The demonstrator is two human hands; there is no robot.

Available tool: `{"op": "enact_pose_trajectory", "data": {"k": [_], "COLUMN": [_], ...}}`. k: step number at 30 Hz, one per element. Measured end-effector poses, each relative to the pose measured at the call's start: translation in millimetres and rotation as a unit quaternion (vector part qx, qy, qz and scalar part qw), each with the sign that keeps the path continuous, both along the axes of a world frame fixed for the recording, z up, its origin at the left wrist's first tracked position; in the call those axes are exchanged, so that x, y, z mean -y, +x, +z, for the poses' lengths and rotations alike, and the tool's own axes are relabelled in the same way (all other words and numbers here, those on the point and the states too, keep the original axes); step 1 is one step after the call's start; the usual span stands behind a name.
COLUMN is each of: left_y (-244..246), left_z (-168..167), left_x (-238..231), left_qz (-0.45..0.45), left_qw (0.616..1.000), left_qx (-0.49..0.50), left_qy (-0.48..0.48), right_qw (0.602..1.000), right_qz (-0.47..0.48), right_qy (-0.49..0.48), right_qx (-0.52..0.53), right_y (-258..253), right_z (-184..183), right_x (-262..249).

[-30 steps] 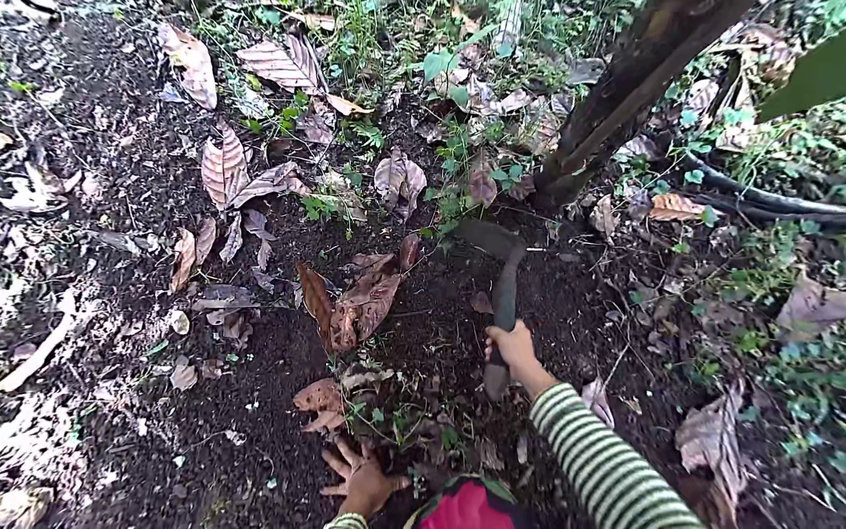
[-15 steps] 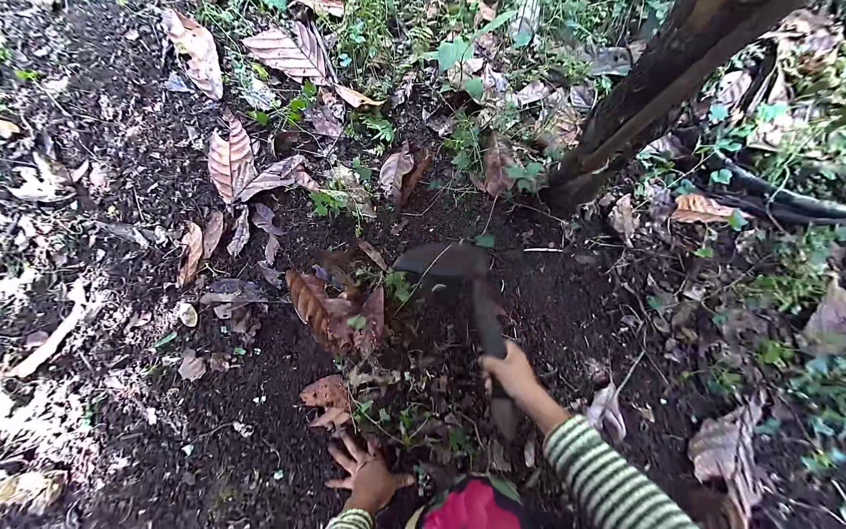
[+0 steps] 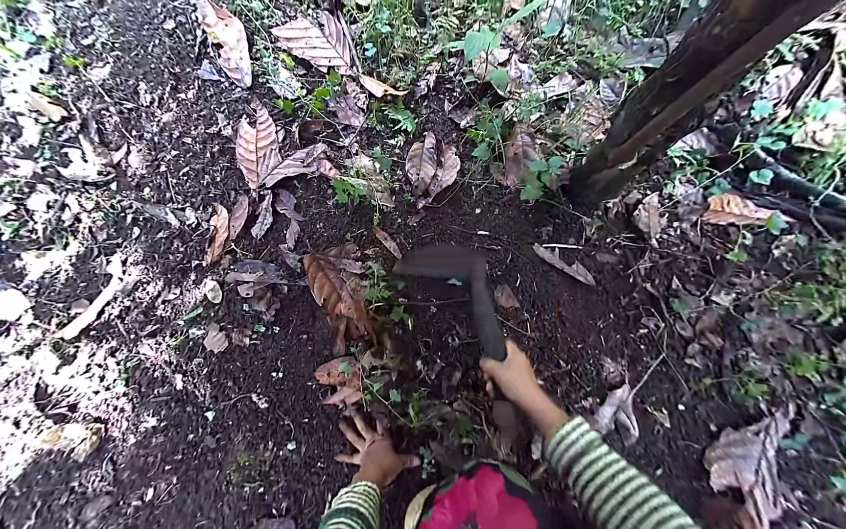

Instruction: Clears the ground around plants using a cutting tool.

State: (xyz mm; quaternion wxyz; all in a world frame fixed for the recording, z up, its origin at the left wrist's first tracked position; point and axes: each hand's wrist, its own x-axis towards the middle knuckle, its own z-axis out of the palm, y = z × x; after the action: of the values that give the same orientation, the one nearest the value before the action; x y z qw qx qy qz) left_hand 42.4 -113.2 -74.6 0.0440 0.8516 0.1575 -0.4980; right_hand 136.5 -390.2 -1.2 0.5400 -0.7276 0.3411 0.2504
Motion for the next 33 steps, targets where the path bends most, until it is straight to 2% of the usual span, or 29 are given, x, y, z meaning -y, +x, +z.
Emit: {"op": "enact_pose_trajectory", "data": {"k": [3, 5, 7, 9, 12, 16, 19, 20, 23, 25, 28, 31, 33], "left_y": [-2, -2, -1, 0, -3, -3, -4, -3, -4, -5, -7, -7, -7], "left_z": [0, 1, 1, 5, 3, 1, 3, 5, 5, 3, 2, 3, 3], "left_x": [1, 1, 2, 2, 3, 0, 2, 2, 2, 2, 1, 3, 2], "left_qz": [0.007, 0.005, 0.005, 0.007, 0.003, 0.011, 0.016, 0.017, 0.011, 0.015, 0.011, 0.013, 0.018], "left_qw": [1.000, 1.000, 1.000, 1.000, 1.000, 1.000, 1.000, 1.000, 1.000, 1.000, 1.000, 1.000, 0.999], "left_qx": [0.002, 0.001, 0.001, 0.001, -0.008, -0.001, -0.003, 0.000, 0.008, 0.013, 0.016, 0.015, 0.022], "left_qy": [-0.005, -0.002, 0.000, 0.001, -0.002, -0.017, -0.017, -0.018, -0.017, -0.019, -0.015, -0.014, -0.015], "right_qw": [0.990, 0.992, 0.998, 0.983, 0.984, 0.999, 0.998, 0.999, 0.989, 0.984, 0.994, 0.997, 0.994], "right_qz": [-0.105, -0.090, 0.054, 0.165, 0.144, 0.019, -0.050, -0.028, 0.126, 0.155, 0.081, -0.060, -0.080], "right_qy": [0.034, 0.041, 0.027, 0.025, 0.035, 0.027, 0.010, 0.001, -0.021, -0.054, -0.056, 0.017, 0.046], "right_qx": [0.092, 0.074, 0.000, -0.071, -0.100, -0.011, 0.027, 0.015, -0.069, -0.071, -0.037, 0.037, 0.062], "right_y": [77, 90, 51, -3, -34, 12, 34, 21, -54, -75, -58, -19, -1], "right_z": [-1, -17, -27, -24, -10, 9, 2, -3, -16, -11, 7, 14, 6], "right_x": [-7, -29, -49, -63, -51, -16, -16, -18, -12, -4, -3, -24, -34]}}
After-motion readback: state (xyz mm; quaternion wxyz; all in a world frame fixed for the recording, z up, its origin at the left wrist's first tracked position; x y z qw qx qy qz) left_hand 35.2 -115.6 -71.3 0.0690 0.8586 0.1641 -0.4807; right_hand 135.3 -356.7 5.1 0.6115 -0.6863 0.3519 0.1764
